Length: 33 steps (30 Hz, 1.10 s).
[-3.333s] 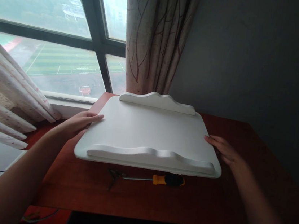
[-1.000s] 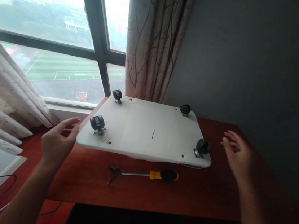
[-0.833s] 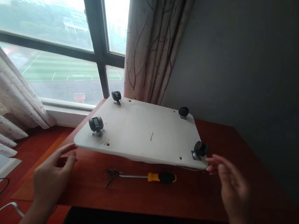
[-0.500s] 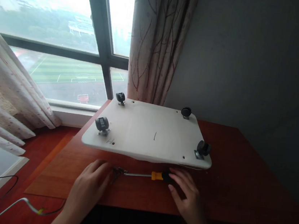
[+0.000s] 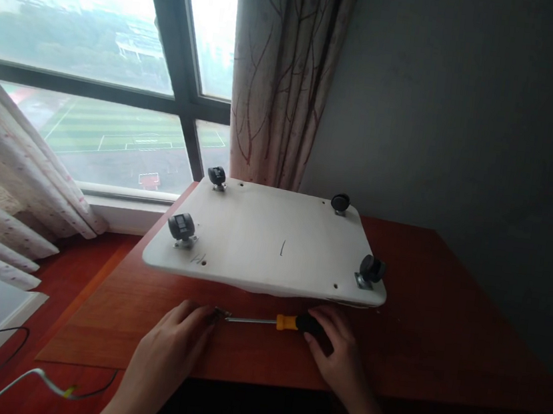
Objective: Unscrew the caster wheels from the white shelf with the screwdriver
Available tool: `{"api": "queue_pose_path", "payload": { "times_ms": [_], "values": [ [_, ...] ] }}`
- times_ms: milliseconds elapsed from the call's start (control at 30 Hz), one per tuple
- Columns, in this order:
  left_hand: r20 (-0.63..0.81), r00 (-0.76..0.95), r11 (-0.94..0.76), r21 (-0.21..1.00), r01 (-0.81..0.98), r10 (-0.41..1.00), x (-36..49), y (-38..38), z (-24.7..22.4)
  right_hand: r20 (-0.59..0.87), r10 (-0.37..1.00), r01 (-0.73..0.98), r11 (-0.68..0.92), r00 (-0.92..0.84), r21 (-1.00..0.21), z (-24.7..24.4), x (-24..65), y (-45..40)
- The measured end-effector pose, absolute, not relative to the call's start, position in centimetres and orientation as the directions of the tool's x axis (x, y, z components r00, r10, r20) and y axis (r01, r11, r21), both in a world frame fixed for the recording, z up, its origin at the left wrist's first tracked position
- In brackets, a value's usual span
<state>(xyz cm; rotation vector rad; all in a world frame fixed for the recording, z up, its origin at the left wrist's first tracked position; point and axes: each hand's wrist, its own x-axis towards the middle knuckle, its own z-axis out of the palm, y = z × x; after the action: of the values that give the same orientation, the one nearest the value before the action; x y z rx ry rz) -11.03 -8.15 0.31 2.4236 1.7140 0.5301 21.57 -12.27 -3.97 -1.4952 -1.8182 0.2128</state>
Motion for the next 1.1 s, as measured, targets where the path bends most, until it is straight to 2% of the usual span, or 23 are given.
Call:
{"api": "queue_pose_path", "payload": {
  "times_ms": [233, 467, 867, 1100],
  "values": [
    [0.229, 0.290, -0.353, 0.317, 0.880, 0.929, -11.0, -8.2, -0.1, 0.395, 0.918, 0.722, 0.288, -0.022, -0.629, -4.6, 21.9, -12.6],
    [0.245, 0.287, -0.356, 0.313, 0.880, 0.926, -10.8, -8.1, -0.3, 0.305, 0.952, 0.664, 0.210, 0.028, -0.717, -3.9, 22.0, -12.8],
    [0.288, 0.295, -0.378, 0.296, 0.877, 0.911, -10.0, -7.7, 0.1, 0.338, 0.936, 0.605, 0.213, 0.099, -0.767, -3.1, 22.1, -12.8],
    [0.267, 0.307, -0.384, 0.319, 0.866, 0.914, -9.5, -7.6, 0.2, 0.333, 0.936, 0.593, 0.205, 0.113, -0.778, -3.5, 22.4, -13.1]
  ]
}}
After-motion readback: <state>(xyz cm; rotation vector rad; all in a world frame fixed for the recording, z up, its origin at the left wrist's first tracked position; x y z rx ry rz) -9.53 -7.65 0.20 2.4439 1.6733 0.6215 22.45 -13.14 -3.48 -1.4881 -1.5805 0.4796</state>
